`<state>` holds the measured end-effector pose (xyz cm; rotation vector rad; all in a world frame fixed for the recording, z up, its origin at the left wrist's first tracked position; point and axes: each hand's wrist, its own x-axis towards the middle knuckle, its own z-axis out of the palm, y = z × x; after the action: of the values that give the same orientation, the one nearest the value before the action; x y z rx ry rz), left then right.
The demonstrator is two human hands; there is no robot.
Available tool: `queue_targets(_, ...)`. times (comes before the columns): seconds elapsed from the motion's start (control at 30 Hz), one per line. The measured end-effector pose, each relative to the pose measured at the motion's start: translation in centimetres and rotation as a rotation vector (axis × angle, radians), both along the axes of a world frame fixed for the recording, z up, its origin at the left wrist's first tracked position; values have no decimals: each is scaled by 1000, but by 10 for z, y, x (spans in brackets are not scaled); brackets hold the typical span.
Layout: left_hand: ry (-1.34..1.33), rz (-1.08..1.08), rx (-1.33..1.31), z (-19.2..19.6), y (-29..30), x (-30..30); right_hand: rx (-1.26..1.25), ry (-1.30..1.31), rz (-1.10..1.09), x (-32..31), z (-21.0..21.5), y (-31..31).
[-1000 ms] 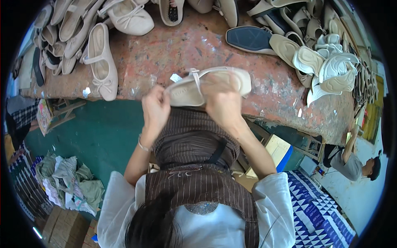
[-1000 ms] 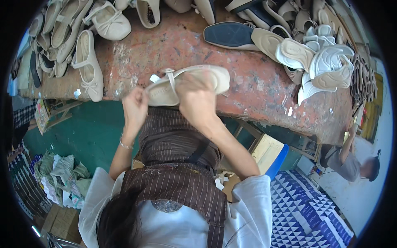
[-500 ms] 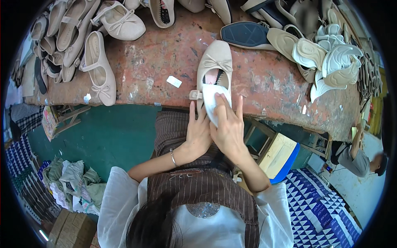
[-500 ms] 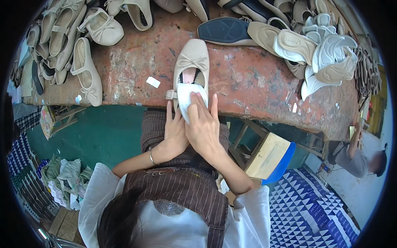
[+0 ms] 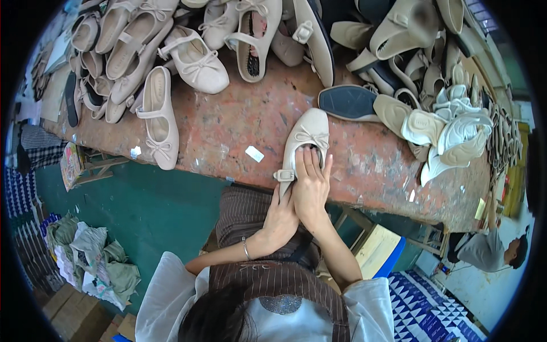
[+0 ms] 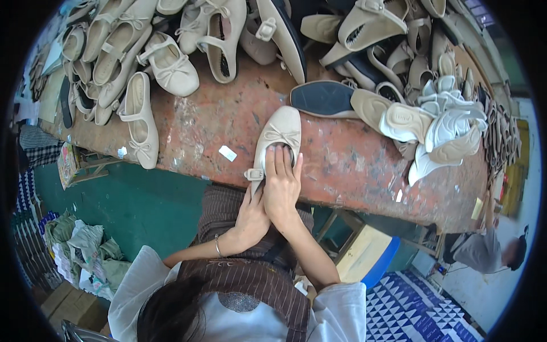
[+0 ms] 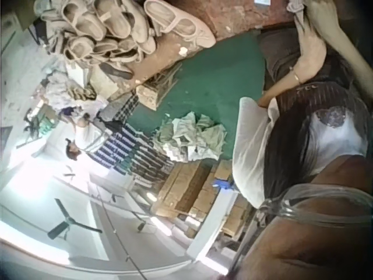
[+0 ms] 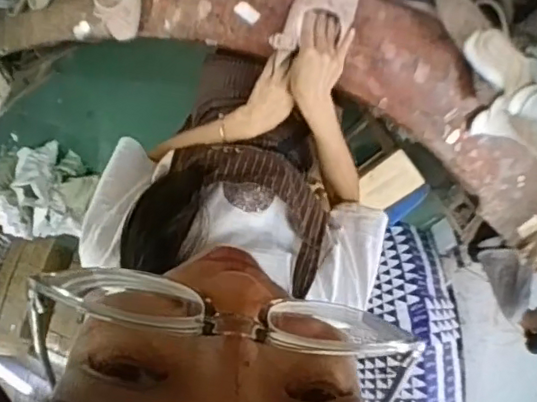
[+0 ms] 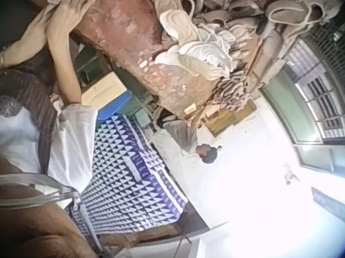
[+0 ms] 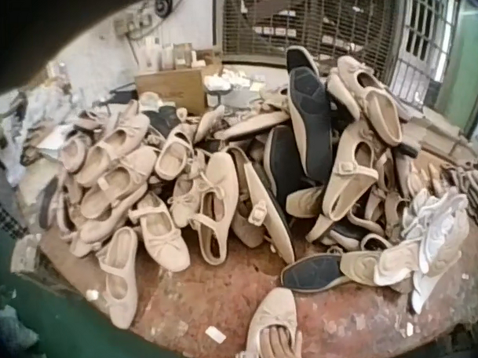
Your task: The person inserts white insoles into shoes by hand, pressing and smoothing them into place. They periodically reach into a box for more insoles and set the finished shoes aside to continue the process.
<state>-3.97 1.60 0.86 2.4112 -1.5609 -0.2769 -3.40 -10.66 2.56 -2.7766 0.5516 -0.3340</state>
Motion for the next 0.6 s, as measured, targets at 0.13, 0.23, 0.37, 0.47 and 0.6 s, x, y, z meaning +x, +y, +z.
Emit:
queue_targets(0.13, -87, 36, 26, 2, 1, 2, 240, 477, -10, 34, 41, -19)
queue_targets(0.23, 2, -44, 79, -6, 10, -7, -38, 91, 36, -9, 12, 14)
queue_targets(0.37, -10, -28, -28, -12, 8, -6, 35, 202, 63, -11, 15, 14)
queue_targets(0.47, -2, -18, 29, -18, 5, -5, -9, 194, 38, -7, 14, 16)
queue_targets(0.6, 36, 43, -27, -3, -5, 3, -5, 246, 1, 29, 9, -19)
